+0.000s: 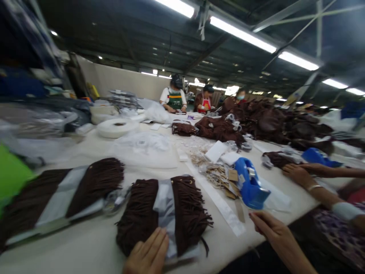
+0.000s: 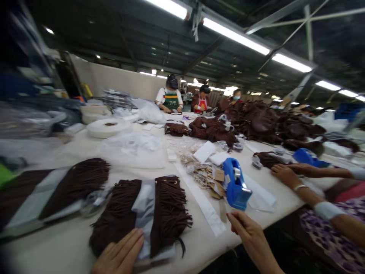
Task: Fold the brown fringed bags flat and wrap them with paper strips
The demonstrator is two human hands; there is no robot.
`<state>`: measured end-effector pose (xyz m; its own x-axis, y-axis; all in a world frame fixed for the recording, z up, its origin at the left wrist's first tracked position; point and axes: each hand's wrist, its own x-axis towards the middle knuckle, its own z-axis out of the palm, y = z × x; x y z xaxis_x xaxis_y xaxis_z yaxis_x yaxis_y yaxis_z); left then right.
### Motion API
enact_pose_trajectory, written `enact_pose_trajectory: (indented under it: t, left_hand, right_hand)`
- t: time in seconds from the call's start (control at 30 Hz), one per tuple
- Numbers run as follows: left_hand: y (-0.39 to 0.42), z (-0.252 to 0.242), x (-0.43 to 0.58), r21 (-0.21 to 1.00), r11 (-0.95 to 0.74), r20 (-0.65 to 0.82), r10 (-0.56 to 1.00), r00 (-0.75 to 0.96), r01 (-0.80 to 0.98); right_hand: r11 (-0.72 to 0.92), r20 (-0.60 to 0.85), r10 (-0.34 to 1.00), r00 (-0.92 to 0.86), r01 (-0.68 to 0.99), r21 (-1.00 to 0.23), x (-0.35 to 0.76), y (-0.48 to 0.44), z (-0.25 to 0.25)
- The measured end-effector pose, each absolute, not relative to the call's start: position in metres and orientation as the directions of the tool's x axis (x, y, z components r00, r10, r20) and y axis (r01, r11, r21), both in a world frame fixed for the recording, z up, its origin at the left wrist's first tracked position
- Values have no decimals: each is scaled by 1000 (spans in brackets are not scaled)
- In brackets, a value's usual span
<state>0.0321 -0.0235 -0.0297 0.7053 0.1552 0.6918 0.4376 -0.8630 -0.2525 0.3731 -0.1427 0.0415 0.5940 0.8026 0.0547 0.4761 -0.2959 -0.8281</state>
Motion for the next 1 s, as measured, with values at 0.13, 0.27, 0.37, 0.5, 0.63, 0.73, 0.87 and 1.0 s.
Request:
enact_pose_trajectory:
  t: [0.13, 0.27, 0.37, 0.5, 0.63, 0.73, 0.87, 1.0]
  left_hand:
    - [-31, -14, 35, -169, -845, 723, 244, 646, 508]
    - [-36, -13, 36, -147, -833, 709, 287, 645, 533]
    - [-36, -17, 37, -140, -832, 734, 276, 620, 536]
    - [-32, -22, 40, -122, -829, 792, 251, 557, 546]
    - [-30, -24, 42, -123, -828, 812, 232, 535, 547]
    - [-31, -23, 42, -107, -834, 816, 237, 528, 541]
    - [-32, -27, 43, -72, -844, 802, 268, 534, 531]
    - [-34, -38, 45, -16, -843, 806, 308, 506, 538]
  right_hand:
    - [56, -113, 979, -173, 750, -659, 305, -113, 101]
    - [454, -198, 739, -643, 694, -558, 251, -55, 124]
    - [618, -271, 653, -707, 705, -349, 230, -12, 111]
    - [658, -396, 668, -630, 748, -79, 212, 22, 94]
    - [621, -428, 701, -570, 784, -27, 196, 32, 92]
    - [544, -408, 767, -494, 839, 6, 190, 38, 90]
    - [435, -341, 848, -406, 900, 9, 199, 51, 84]
    - [363, -215, 909, -358, 932, -16, 218, 46, 81]
